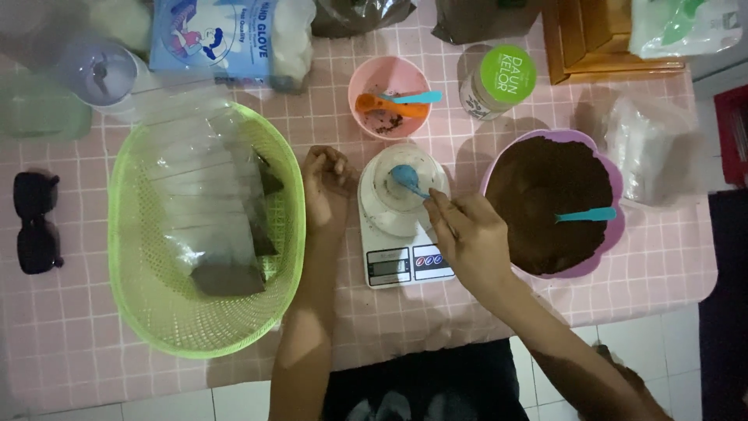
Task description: Measuring and packaging coffee grounds into small plastic bags using a scale and a spoon.
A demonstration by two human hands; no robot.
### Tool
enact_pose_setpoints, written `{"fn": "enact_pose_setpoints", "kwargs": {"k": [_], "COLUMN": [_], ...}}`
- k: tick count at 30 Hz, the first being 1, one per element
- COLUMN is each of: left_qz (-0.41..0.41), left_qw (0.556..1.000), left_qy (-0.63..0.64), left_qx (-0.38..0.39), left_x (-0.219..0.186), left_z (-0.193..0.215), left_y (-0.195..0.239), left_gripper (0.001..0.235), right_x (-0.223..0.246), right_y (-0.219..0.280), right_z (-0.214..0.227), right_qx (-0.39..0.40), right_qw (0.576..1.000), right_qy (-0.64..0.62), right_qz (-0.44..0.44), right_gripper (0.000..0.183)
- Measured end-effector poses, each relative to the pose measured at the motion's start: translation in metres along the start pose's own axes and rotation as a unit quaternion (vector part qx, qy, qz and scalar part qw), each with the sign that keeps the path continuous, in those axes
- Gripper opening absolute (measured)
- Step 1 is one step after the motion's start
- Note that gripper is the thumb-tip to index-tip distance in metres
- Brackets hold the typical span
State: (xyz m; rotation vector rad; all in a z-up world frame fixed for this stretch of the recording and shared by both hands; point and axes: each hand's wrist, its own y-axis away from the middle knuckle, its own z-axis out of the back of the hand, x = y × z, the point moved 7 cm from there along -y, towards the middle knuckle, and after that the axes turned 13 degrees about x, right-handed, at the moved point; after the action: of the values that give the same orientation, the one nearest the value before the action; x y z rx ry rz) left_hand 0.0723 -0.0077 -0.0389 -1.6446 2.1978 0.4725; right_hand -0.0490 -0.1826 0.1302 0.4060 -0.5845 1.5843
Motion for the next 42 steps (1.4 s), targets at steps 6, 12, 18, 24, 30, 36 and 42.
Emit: {"fn": "enact_pose_setpoints", "kwargs": {"k": [6, 12, 18, 24, 30, 36, 42], "left_qz": [0.003, 0.002, -0.001, 0.001, -0.024, -0.001, -0.019], "left_qw": [1.0, 1.0, 0.999, 0.998, 0.999, 1.0, 1.0], "left_qy": [-0.002, -0.019, -0.025, -0.058, -0.013, -0.014, -0.004], "left_qx": [-0.002, 0.008, 0.024, -0.001, 0.04, 0.011, 0.018], "left_x": [0.004, 0.003, 0.003, -0.007, -0.008, -0.009, 0.0], "left_z": [0.01, 0.008, 0.008, -0.009, -0.006, -0.012, -0.001], "left_y": [-0.002, -0.001, -0.001, 0.005, 0.0, 0.004, 0.001], "left_gripper": [0.01, 0.007, 0.008, 0.01, 0.014, 0.012, 0.01], "right_x": [0.005, 0.007, 0.01, -0.005, -0.041, -0.089, -0.107], "right_y": [0.007, 0.008, 0.009, 0.016, 0.036, 0.073, 0.075], "right_z": [-0.004, -0.003, 0.005, 0.028, 0.078, 0.144, 0.153], "right_qx": [-0.027, -0.043, -0.05, -0.073, -0.058, -0.119, -0.027], "right_qw": [0.999, 0.997, 0.996, 0.984, 0.963, 0.978, 0.936], "right_qy": [0.002, 0.044, 0.052, -0.162, -0.171, -0.082, 0.329], "right_qz": [0.028, 0.052, 0.052, -0.028, -0.2, -0.149, -0.12], "right_gripper": [0.01, 0.011, 0.013, 0.015, 0.033, 0.021, 0.055]}}
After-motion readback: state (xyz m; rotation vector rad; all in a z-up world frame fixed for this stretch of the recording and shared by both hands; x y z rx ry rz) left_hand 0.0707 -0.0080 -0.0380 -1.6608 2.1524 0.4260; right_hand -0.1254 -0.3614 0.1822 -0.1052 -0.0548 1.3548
